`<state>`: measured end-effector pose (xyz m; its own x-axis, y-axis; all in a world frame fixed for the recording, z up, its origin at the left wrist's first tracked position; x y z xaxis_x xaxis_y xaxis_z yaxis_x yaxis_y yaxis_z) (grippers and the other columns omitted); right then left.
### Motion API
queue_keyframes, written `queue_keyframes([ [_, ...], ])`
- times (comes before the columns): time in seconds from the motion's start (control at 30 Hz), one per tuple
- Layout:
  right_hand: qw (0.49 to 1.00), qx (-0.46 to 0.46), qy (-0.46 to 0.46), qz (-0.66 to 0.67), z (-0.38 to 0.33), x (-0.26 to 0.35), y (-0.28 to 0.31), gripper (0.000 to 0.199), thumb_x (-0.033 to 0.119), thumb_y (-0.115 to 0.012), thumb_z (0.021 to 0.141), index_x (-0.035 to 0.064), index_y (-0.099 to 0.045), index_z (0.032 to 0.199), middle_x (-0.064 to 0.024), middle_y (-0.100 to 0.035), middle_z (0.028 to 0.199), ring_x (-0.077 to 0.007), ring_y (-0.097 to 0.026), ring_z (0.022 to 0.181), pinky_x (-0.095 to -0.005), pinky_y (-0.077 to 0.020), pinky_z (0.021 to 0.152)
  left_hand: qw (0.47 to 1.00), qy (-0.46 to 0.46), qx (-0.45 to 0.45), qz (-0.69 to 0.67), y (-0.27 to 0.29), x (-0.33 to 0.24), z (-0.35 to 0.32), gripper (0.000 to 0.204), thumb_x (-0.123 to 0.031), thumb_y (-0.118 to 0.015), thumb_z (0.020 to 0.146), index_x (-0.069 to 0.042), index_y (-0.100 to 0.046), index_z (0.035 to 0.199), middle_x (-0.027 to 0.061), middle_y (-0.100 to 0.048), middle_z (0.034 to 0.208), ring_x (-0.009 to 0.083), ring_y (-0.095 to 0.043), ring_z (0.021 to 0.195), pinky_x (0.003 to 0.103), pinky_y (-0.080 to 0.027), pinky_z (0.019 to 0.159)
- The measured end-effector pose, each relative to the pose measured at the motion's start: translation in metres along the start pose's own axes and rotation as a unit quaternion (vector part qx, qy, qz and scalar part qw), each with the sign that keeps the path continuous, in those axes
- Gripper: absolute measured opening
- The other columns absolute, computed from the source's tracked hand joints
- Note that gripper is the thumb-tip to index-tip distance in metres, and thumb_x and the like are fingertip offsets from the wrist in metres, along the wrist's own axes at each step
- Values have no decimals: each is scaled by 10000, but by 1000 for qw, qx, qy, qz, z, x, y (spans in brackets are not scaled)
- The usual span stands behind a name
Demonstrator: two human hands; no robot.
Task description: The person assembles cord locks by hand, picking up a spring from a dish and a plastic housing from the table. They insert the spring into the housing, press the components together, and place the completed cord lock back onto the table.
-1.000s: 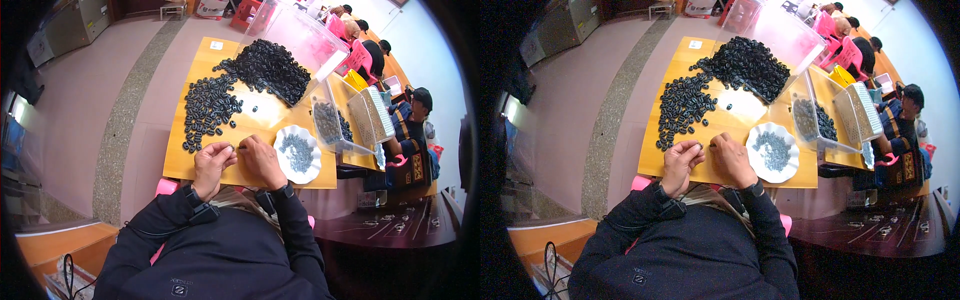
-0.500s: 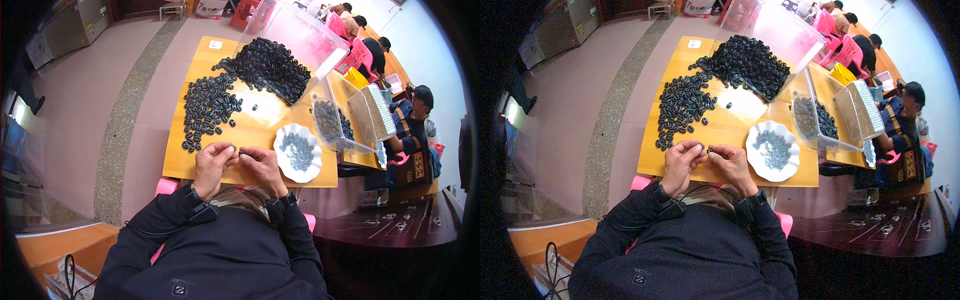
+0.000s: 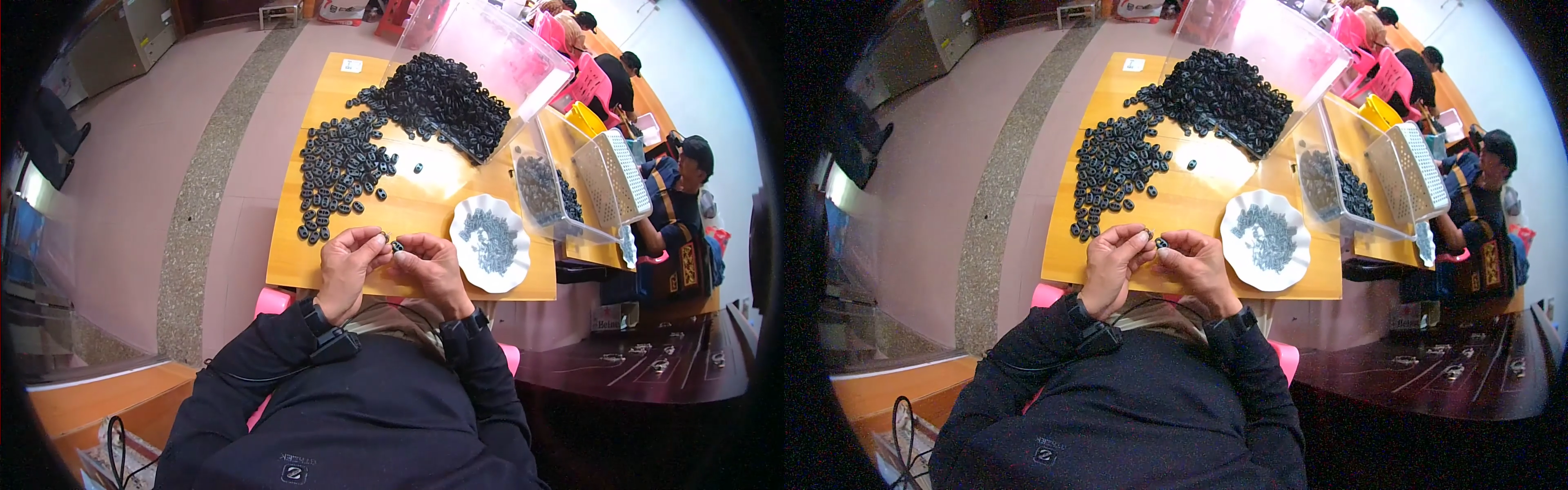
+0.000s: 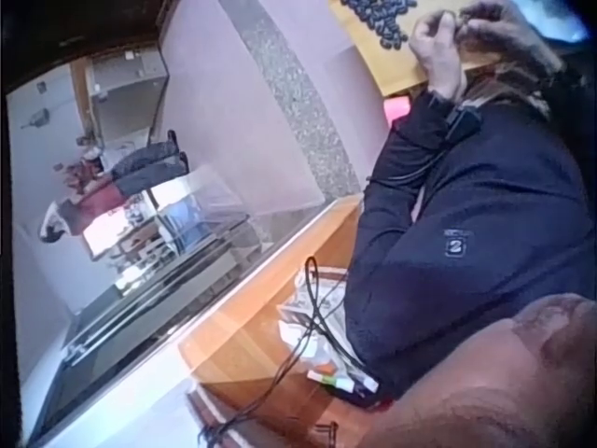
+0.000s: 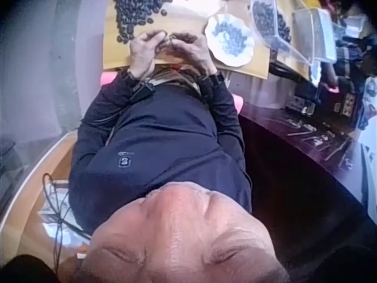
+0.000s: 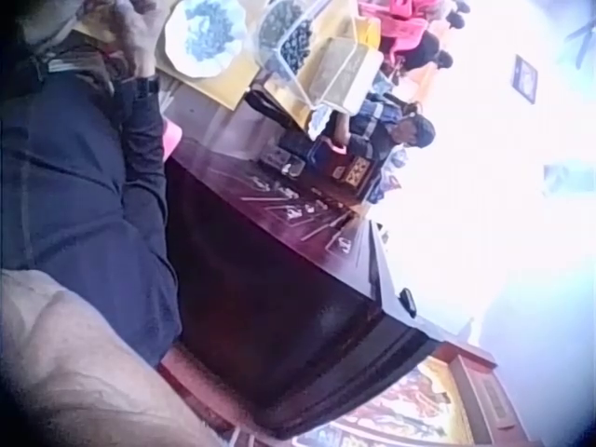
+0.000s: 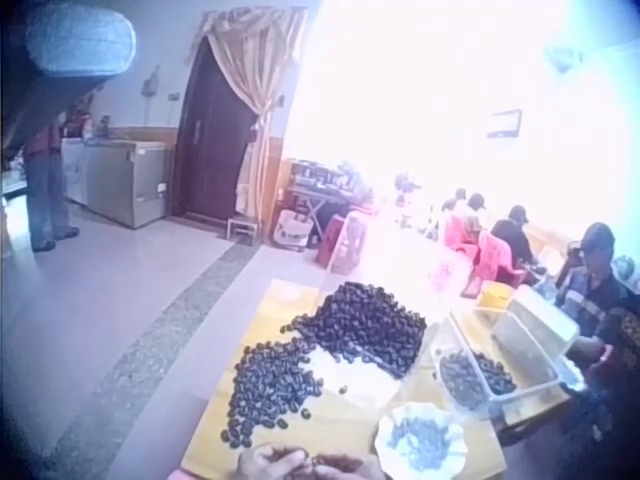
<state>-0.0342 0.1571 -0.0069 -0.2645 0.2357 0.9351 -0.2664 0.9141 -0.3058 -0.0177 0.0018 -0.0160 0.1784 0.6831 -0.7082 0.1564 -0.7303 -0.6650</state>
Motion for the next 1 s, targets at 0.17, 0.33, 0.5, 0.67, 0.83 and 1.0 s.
queue_keyframes([
  [0.17, 1000, 2, 8, 4, 2, -3, 4, 220, 23, -647, 878, -52, -582, 1075, -119, -673, 921, -195, -687, 761, -286, -573, 672, 1000, -2, 1, 1, 0, 0, -1, 163, -39, -615, 901, 23, -587, 1049, 83, -649, 926, 135, -652, 799, 251, -572, 744],
  [0.33, 1000, 0, 11, 7, 1, -2, 4, 210, 20, -646, 878, -49, -586, 1067, -117, -674, 911, -194, -689, 756, -285, -572, 669, 1000, 0, 5, 2, 0, 0, 0, 169, -38, -616, 899, 25, -584, 1052, 89, -650, 929, 137, -653, 803, 251, -573, 739],
  [0.5, 1000, -5, 7, 4, 1, -4, 5, 227, 29, -644, 884, -49, -588, 1090, -109, -674, 924, -167, -677, 771, -267, -562, 691, 1000, 0, 5, 5, -1, 0, 0, 164, -40, -618, 898, 23, -589, 1047, 85, -652, 917, 134, -653, 798, 249, -574, 735],
  [0.67, 1000, -10, 11, 2, 1, -3, 3, 242, 53, -627, 899, -45, -594, 1119, -88, -673, 940, -137, -657, 808, -241, -541, 724, 1000, 0, 4, 9, -1, 1, 1, 158, -42, -620, 897, 20, -595, 1040, 81, -654, 910, 131, -653, 792, 245, -573, 731],
  [0.83, 999, -24, 38, -8, 2, -7, 7, 211, 38, -601, 902, -31, -623, 1101, -60, -669, 947, -113, -642, 824, -222, -529, 735, 1000, -3, 5, 12, -3, -1, -1, 149, -39, -618, 896, 21, -599, 1032, 87, -658, 917, 137, -657, 792, 243, -573, 725],
  [1.0, 998, -33, 46, -27, 3, -6, 7, 220, 7, -611, 880, -35, -630, 1095, -59, -674, 929, -107, -642, 795, -222, -532, 725, 1000, -1, 16, 12, -2, 1, 1, 155, -34, -613, 898, 25, -597, 1040, 92, -659, 923, 142, -659, 801, 248, -575, 726],
])
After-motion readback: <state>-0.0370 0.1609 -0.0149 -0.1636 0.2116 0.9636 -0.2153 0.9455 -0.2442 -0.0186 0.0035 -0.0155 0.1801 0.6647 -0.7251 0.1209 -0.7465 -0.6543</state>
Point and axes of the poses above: each hand's wrist, its own z-axis towards the middle knuckle, its own y-axis out of the back of the hand, x = y × z, the point moved 3 cm from there along z, towards the middle knuckle
